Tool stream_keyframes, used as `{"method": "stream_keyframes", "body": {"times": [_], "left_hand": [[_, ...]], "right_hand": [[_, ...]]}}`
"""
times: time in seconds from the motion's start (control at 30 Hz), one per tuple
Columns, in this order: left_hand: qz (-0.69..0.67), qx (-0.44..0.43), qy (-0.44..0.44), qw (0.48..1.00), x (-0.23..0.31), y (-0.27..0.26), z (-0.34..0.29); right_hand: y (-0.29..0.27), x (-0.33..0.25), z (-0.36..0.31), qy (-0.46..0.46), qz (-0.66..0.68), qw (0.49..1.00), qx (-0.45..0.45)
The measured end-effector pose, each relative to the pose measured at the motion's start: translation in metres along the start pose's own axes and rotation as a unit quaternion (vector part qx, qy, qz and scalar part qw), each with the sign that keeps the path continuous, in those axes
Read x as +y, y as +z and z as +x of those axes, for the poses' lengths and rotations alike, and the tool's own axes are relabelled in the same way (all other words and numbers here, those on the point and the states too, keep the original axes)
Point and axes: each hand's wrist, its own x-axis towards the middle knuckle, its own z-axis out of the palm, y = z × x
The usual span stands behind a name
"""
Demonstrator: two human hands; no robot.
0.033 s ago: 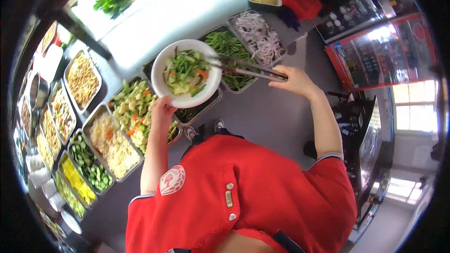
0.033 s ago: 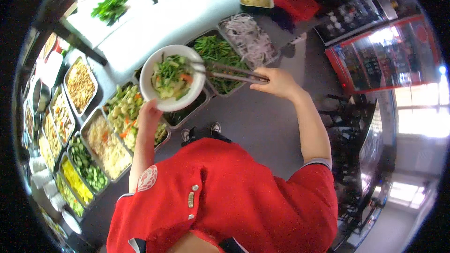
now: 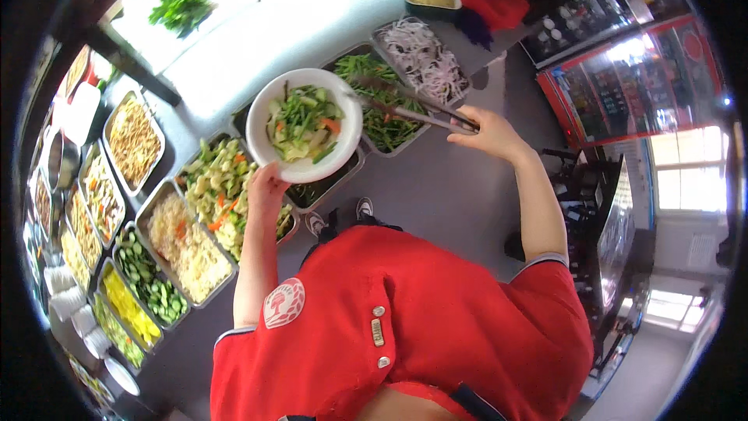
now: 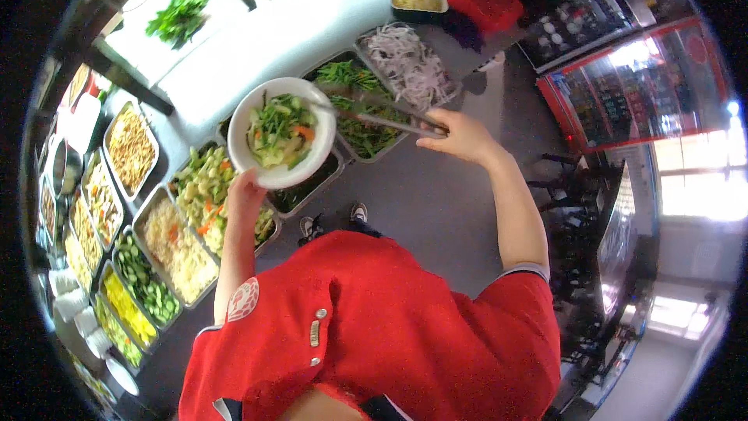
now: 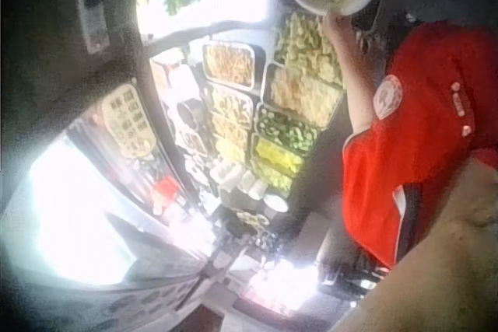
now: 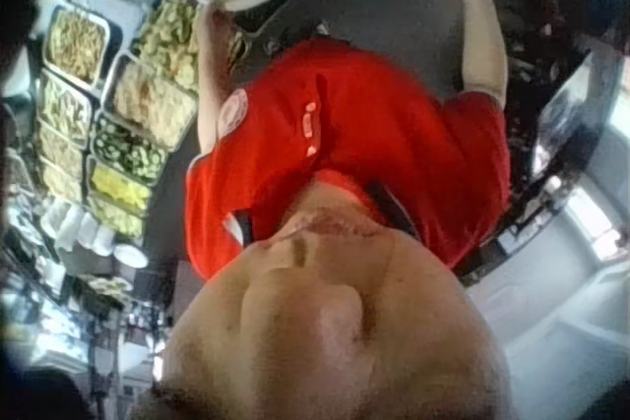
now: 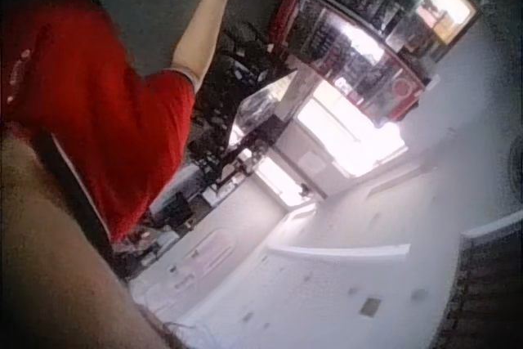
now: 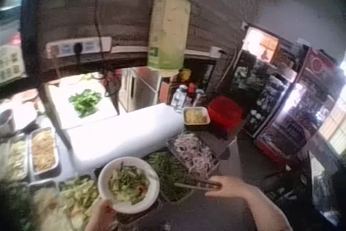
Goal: The person assembles multiple salads by using tongs to transfer various vegetables and noodles from buffet trays into white bowls. They repeat the process for several bowls, placing each completed salad on a nearby counter.
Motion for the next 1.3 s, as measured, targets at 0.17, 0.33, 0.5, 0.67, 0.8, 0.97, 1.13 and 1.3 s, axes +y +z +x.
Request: {"method": "stream_keyframes", "body": {"times": [0.17, 0.33, 0.5, 0.67, 0.8, 0.97, 1.13, 1.3], "left_hand": [[0.066, 0.042, 0.088, 0.993, 0.010, 0.018, -0.006], [-0.281, 0.097, -0.109, 0.949, 0.020, 0.039, -0.002], [-0.256, 0.152, -0.116, 0.948, 0.027, 0.087, -0.012], [-0.218, 0.107, -0.102, 0.965, -0.008, 0.092, -0.018], [-0.203, 0.102, -0.100, 0.969, -0.003, 0.115, -0.017], [-0.009, 0.064, -0.031, 0.997, -0.014, 0.125, -0.014], [-0.190, 0.079, -0.089, 0.974, -0.013, 0.138, -0.002], [-0.292, 0.111, -0.155, 0.937, 0.026, 0.171, 0.004]], "right_hand": [[-0.022, 0.054, -0.002, 0.211, 0.057, 0.972, 0.092], [-0.005, 0.126, 0.024, 0.287, 0.021, 0.955, 0.078], [0.025, 0.146, 0.060, 0.262, 0.031, 0.964, 0.014], [0.031, 0.148, 0.083, 0.223, 0.039, 0.974, 0.020], [0.024, 0.172, 0.096, 0.198, 0.025, 0.980, 0.014], [-0.007, 0.166, 0.086, 0.198, 0.020, 0.980, -0.010], [-0.012, 0.182, 0.090, 0.128, -0.040, 0.990, 0.037], [-0.012, 0.181, 0.114, 0.120, -0.052, 0.991, 0.019]]}}
